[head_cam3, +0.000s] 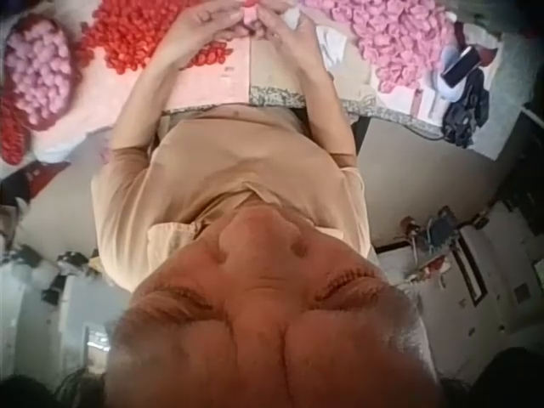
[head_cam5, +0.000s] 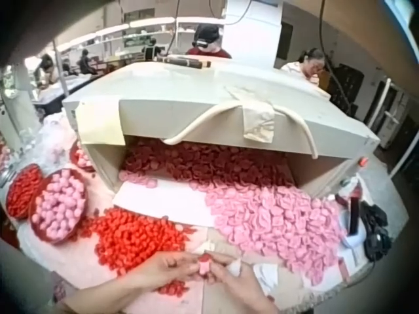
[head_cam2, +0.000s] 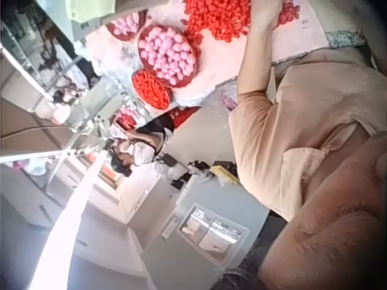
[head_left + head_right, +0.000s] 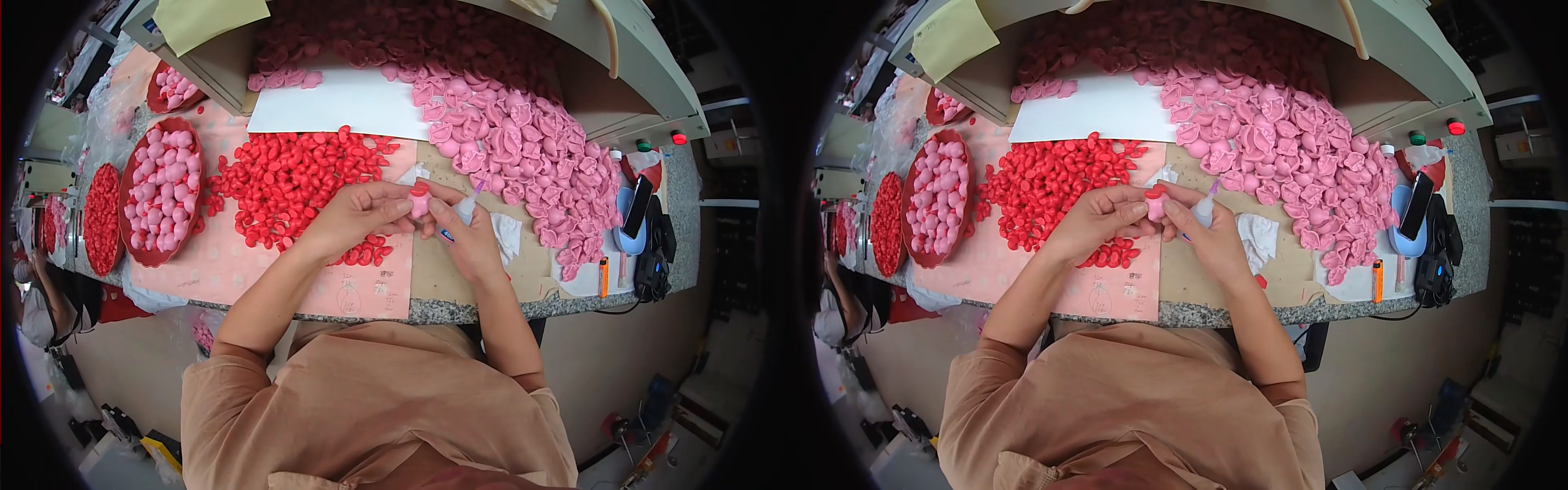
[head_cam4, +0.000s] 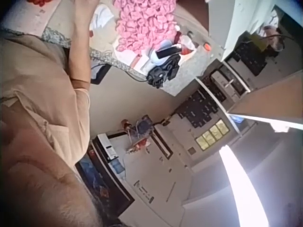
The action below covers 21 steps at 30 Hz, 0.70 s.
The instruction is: Manually glue and assemble small pink plastic toy components at a factory workbench.
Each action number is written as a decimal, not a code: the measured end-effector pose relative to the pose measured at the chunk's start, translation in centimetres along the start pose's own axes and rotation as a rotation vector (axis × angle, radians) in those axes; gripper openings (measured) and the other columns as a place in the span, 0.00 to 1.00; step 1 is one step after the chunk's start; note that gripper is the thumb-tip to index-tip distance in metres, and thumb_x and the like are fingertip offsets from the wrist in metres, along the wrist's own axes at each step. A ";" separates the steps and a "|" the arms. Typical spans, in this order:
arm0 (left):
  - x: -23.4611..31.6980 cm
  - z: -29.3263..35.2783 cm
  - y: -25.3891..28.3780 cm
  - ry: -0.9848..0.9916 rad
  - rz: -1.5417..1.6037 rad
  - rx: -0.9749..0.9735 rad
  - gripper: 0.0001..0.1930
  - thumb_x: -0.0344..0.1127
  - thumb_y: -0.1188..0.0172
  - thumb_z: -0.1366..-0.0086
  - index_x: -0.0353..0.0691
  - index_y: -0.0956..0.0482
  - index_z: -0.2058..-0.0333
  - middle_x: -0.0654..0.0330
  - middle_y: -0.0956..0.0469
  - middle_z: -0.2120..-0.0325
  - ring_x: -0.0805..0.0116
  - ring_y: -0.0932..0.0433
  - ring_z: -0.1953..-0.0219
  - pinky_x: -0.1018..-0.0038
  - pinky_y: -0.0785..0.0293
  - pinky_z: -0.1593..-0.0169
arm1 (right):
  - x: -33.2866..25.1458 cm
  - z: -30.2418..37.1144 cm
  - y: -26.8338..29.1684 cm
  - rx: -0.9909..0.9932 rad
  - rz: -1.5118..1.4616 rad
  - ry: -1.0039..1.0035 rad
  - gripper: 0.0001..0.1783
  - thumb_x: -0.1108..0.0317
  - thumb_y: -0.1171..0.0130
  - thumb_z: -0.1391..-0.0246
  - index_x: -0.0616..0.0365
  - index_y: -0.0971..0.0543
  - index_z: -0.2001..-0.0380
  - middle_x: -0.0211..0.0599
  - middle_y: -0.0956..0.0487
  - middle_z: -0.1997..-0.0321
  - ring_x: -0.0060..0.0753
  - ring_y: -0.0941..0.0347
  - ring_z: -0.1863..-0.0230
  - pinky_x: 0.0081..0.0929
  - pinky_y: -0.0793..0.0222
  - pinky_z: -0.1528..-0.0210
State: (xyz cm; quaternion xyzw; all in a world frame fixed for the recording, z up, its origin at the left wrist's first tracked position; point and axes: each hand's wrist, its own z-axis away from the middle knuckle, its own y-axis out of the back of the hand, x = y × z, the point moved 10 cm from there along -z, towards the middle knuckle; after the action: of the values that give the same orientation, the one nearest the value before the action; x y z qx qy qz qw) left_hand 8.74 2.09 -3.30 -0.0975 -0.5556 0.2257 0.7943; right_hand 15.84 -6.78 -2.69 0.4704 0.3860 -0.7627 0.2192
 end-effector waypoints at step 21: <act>1.1 0.1 -0.1 -0.122 -0.073 0.038 0.13 0.31 0.45 0.37 0.30 0.27 0.56 0.60 0.22 0.64 0.77 0.23 0.64 0.80 0.26 0.58 | 0.4 -0.1 0.6 0.028 0.149 0.010 0.19 0.73 0.46 0.46 0.67 0.29 0.51 0.34 0.24 0.67 0.22 0.29 0.70 0.20 0.32 0.66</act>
State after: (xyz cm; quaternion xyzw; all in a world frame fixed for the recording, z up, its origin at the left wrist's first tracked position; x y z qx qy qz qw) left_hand 8.93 2.47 -2.32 -0.0483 -0.6020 0.2126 0.7682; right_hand 16.14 -7.07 -3.29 0.5045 0.3402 -0.7473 0.2671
